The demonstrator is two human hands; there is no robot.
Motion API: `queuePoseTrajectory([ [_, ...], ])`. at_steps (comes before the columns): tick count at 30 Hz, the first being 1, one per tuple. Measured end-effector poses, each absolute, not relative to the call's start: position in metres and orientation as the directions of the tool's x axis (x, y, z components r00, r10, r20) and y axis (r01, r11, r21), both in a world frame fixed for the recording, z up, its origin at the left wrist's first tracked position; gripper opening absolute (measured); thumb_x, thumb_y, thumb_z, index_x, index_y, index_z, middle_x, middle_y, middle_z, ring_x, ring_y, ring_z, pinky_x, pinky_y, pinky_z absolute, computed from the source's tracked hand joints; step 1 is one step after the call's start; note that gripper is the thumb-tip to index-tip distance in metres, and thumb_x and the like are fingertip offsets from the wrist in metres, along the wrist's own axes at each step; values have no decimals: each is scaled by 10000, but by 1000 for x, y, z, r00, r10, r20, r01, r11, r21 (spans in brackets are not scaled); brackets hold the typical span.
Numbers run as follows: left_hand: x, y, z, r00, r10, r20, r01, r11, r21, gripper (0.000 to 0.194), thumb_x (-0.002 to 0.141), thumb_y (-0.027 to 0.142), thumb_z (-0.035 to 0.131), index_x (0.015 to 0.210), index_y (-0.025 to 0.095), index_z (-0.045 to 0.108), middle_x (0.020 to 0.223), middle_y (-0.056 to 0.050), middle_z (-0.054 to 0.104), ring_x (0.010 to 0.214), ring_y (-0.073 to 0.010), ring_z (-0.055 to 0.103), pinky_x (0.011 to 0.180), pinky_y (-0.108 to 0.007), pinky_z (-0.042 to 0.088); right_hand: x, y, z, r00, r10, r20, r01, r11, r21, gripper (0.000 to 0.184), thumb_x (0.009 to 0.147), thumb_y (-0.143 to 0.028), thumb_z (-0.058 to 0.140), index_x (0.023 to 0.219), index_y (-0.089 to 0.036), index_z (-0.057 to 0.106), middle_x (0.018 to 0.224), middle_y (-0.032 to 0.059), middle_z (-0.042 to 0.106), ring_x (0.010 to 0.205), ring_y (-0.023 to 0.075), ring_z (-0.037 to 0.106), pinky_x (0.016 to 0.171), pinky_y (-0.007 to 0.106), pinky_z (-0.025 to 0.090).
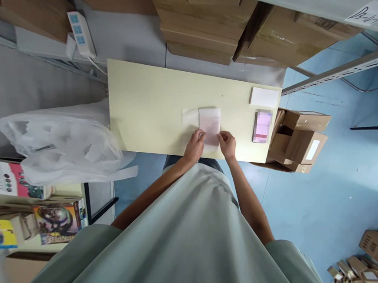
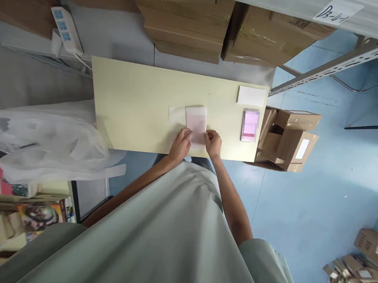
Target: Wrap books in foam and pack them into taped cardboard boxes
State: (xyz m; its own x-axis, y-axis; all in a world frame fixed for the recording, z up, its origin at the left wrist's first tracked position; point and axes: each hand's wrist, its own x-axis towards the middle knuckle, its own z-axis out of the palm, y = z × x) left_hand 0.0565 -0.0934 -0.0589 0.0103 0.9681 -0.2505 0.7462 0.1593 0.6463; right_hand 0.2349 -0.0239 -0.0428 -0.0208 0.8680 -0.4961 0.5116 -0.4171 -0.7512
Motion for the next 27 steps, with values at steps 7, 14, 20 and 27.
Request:
queuePoseTrajectory([
  [7, 54, -74, -50, 20, 950, -312, 685, 215, 696, 395, 1016, 96, 580, 1367, 218, 711, 1463, -129, 679, 1341, -308, 660, 1178, -471, 582, 226, -30, -11, -71, 907, -416, 511, -325, -796, 362, 1015, -538, 625, 1164, -214, 685, 1124, 120, 801, 917, 235, 769, 864, 383, 630],
  [14, -3, -74, -38, -227, 925, -306, 516, 381, 767, 278, 1102, 218, 543, 1288, 222, 750, 1326, -92, 780, 1064, -218, 775, 926, -344, 672, 161, -38, -6, -258, 888, -380, 653, -130, -747, 187, 1054, -391, 636, 1163, -240, 630, 1168, 63, 743, 771, 171, 739, 803, 335, 609],
  [20, -34, -90, -37, -327, 886, -330, 535, 461, 707, 255, 1079, 173, 595, 1278, 173, 754, 1320, -134, 777, 1005, -209, 771, 966, -352, 655, 95, -41, -33, -358, 808, -468, 859, 88, -504, 126, 1106, -271, 572, 1193, -188, 608, 1258, 164, 703, 949, 276, 777, 802, 370, 620],
  [27, -32, -105, -54, -368, 830, -419, 543, 558, 628, 328, 1023, 123, 583, 1299, 178, 752, 1336, -148, 765, 962, -244, 793, 962, -413, 664, 81, -30, -39, -371, 740, -561, 890, 113, -441, 149, 1107, -171, 569, 1239, -158, 638, 1301, 198, 692, 1020, 304, 800, 857, 400, 641],
])
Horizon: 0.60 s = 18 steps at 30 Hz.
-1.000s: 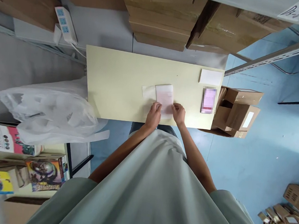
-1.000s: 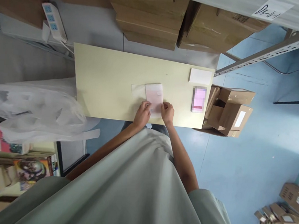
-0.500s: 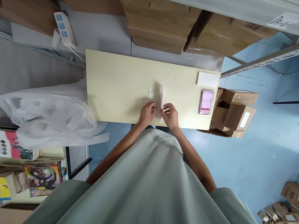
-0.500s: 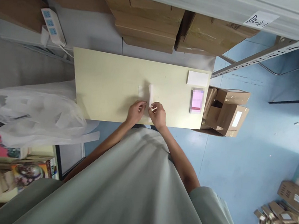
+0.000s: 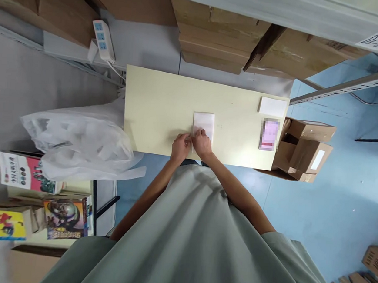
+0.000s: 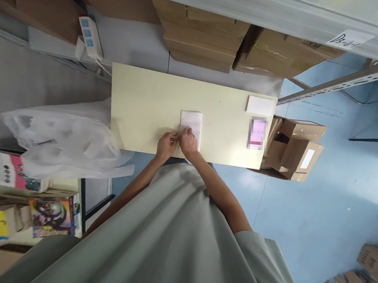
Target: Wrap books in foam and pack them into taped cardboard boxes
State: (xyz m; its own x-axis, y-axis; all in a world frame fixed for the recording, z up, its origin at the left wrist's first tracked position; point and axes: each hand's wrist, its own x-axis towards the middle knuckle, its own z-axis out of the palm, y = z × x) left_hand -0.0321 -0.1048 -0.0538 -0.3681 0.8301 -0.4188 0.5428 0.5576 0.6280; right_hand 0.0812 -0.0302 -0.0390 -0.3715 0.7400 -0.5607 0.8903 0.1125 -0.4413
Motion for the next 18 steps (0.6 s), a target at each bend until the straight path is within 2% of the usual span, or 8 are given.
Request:
queuePoseTrajectory([
  [3, -27, -108, -58, -369, 834, -410, 549, 552, 628, 390, 1010, 126, 598, 1376, 195, 714, 1359, -150, 746, 963, -256, 787, 992, -447, 659, 112, -27, -37, -357, 791, -498, 854, 61, -516, 155, 1114, -191, 569, 1221, -190, 681, 1269, 146, 722, 1006, 275, 795, 912, 398, 631],
  [5, -23, -109, -59, -357, 845, -398, 545, 535, 646, 428, 1020, 142, 607, 1438, 204, 674, 1378, -151, 725, 960, -250, 781, 1006, -444, 655, 137, -28, -37, -257, 851, -457, 843, -34, -537, 205, 1108, -216, 584, 1286, -195, 684, 1294, 135, 726, 977, 245, 788, 922, 384, 625],
  [9, -16, -107, -61, -303, 872, -384, 543, 489, 683, 488, 1016, 97, 570, 1484, 215, 640, 1391, -153, 684, 1036, -255, 773, 1041, -433, 643, 167, -37, -42, -132, 862, -489, 806, -194, -560, 331, 1046, -204, 621, 1372, -206, 678, 1214, 105, 764, 935, 217, 777, 914, 361, 621],
  [13, -17, -102, -60, -273, 880, -389, 545, 475, 691, 542, 982, 51, 541, 1483, 231, 646, 1383, -150, 674, 1151, -288, 752, 1086, -453, 628, 163, -44, -45, -79, 858, -507, 789, -257, -558, 373, 1009, -187, 595, 1367, -213, 698, 1136, 83, 795, 937, 222, 775, 941, 377, 614],
  [18, -54, -91, -59, -257, 892, -372, 560, 451, 695, 559, 977, 46, 523, 1489, 226, 658, 1382, -159, 682, 1173, -299, 744, 1095, -457, 626, 123, -34, -43, -60, 845, -531, 790, -285, -543, 366, 991, -203, 619, 1346, -218, 705, 1109, 69, 818, 930, 219, 783, 941, 371, 611],
])
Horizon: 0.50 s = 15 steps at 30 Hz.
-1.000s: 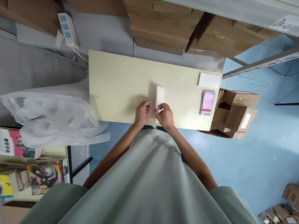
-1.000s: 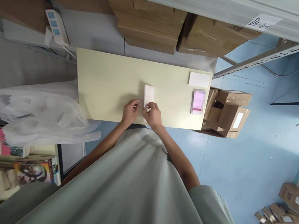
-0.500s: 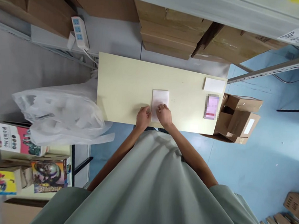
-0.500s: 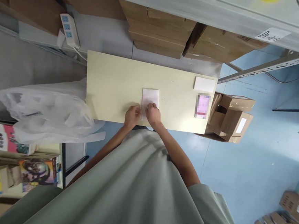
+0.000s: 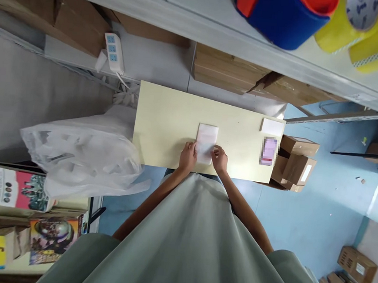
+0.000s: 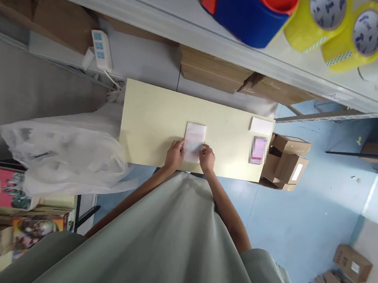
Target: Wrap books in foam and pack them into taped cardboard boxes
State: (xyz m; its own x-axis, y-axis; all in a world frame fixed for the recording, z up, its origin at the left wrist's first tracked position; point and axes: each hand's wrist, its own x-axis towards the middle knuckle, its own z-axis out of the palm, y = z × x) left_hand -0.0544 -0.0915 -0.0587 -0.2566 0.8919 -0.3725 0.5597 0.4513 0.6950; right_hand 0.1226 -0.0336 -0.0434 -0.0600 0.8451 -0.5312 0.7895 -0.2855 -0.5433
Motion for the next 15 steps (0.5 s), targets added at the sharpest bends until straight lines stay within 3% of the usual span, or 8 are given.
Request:
queuePoseTrajectory([
  [7, -183, -62, -65, -423, 846, -323, 531, 521, 668, 556, 960, 37, 507, 1455, 206, 695, 1375, -172, 696, 1189, -318, 741, 1123, -495, 610, -19, 13, -55, -184, 824, -536, 824, -168, -541, 421, 1015, -172, 598, 1428, -202, 677, 1161, 95, 833, 1073, 254, 779, 1002, 382, 598],
  [11, -250, -46, -70, -519, 804, -290, 487, 557, 673, 452, 1006, 82, 558, 1409, 208, 720, 1332, -164, 709, 1179, -312, 739, 1152, -501, 591, -98, 30, -60, -233, 835, -499, 832, -94, -546, 410, 1014, -154, 543, 1396, -198, 683, 1146, 113, 823, 1053, 266, 774, 996, 398, 606],
  [15, -272, -37, -69, -539, 787, -299, 453, 571, 685, 348, 1048, 144, 602, 1378, 175, 706, 1222, -133, 714, 1148, -275, 732, 1178, -487, 584, -122, 35, -50, -214, 842, -495, 833, -107, -543, 402, 991, -134, 536, 1353, -211, 693, 1156, 121, 830, 1035, 264, 784, 985, 402, 618],
])
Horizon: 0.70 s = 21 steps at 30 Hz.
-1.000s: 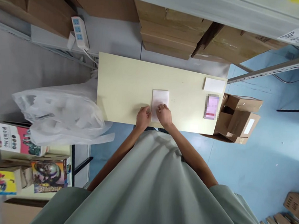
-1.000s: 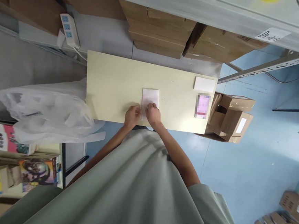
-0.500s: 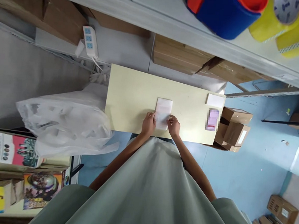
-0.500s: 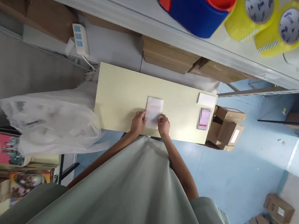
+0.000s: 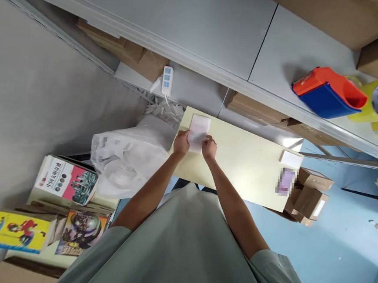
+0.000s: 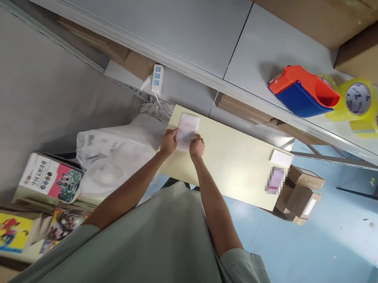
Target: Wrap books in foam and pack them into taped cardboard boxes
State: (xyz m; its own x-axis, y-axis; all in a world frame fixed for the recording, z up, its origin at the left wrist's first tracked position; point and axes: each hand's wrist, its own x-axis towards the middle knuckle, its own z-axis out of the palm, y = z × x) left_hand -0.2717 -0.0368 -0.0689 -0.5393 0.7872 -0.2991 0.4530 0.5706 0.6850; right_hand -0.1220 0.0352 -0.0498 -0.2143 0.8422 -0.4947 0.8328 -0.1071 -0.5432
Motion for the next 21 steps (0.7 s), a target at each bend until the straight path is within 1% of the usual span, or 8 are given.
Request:
queuePoseTrajectory([
  [3, -266, -40, -59, -536, 788, -304, 437, 567, 698, 334, 1015, 128, 600, 1327, 162, 716, 1239, -160, 721, 1192, -309, 735, 1188, -533, 580, -112, 31, -31, -220, 820, -528, 840, -115, -530, 380, 985, -141, 570, 1338, -217, 690, 1133, 96, 847, 1047, 253, 796, 986, 385, 616],
  [5, -258, -48, -48, -535, 791, -296, 430, 557, 711, 359, 980, 92, 582, 1302, 167, 724, 1283, -185, 727, 1211, -322, 741, 1193, -537, 579, -101, 20, -15, -211, 831, -514, 824, -132, -551, 328, 988, -156, 572, 1290, -215, 685, 1118, 91, 849, 1015, 240, 805, 954, 366, 621],
  [6, -254, -54, -42, -532, 794, -293, 425, 550, 718, 372, 966, 78, 573, 1293, 171, 725, 1298, -187, 731, 1197, -315, 750, 1181, -524, 591, -95, 12, -6, -204, 845, -495, 806, -142, -575, 280, 989, -171, 568, 1241, -218, 680, 1110, 91, 847, 989, 233, 808, 933, 359, 625],
  [8, -246, -69, -27, -517, 803, -297, 400, 533, 745, 363, 960, 74, 564, 1263, 187, 730, 1301, -172, 746, 1119, -284, 775, 1103, -477, 644, -82, -9, 11, -197, 871, -450, 755, -158, -637, 160, 988, -212, 562, 1118, -236, 651, 1088, 91, 836, 937, 229, 812, 887, 356, 636],
  [11, -237, -95, -5, -460, 833, -309, 320, 479, 817, 239, 994, 131, 582, 1157, 218, 734, 1243, -124, 771, 1018, -235, 798, 942, -387, 700, -61, -45, 36, -193, 897, -397, 678, -170, -715, 47, 963, -263, 558, 1001, -268, 584, 1044, 77, 809, 885, 242, 813, 804, 374, 656],
  [13, -235, -111, 9, -424, 859, -288, 268, 422, 866, 161, 1012, 168, 601, 1093, 228, 726, 1208, -103, 777, 1010, -218, 801, 911, -359, 703, -48, -67, 50, -194, 903, -384, 641, -180, -746, 45, 943, -285, 570, 987, -278, 560, 1033, 75, 799, 886, 255, 816, 766, 387, 667],
  [16, -239, -132, 29, -413, 881, -230, 220, 341, 914, 121, 1012, 187, 617, 1055, 235, 719, 1203, -88, 783, 1020, -207, 801, 932, -361, 700, -32, -92, 68, -197, 906, -376, 611, -187, -770, 71, 946, -343, 574, 981, -283, 560, 1030, 89, 795, 883, 274, 818, 734, 407, 680],
  [21, -247, -172, 63, -496, 863, -98, 226, 237, 945, 126, 1004, 257, 624, 1062, 233, 734, 1178, -81, 790, 1013, -207, 793, 929, -369, 690, -14, -114, 94, -309, 890, -336, 576, -106, -810, 195, 951, -456, 587, 1001, -268, 604, 1043, 101, 796, 898, 281, 819, 736, 407, 688],
])
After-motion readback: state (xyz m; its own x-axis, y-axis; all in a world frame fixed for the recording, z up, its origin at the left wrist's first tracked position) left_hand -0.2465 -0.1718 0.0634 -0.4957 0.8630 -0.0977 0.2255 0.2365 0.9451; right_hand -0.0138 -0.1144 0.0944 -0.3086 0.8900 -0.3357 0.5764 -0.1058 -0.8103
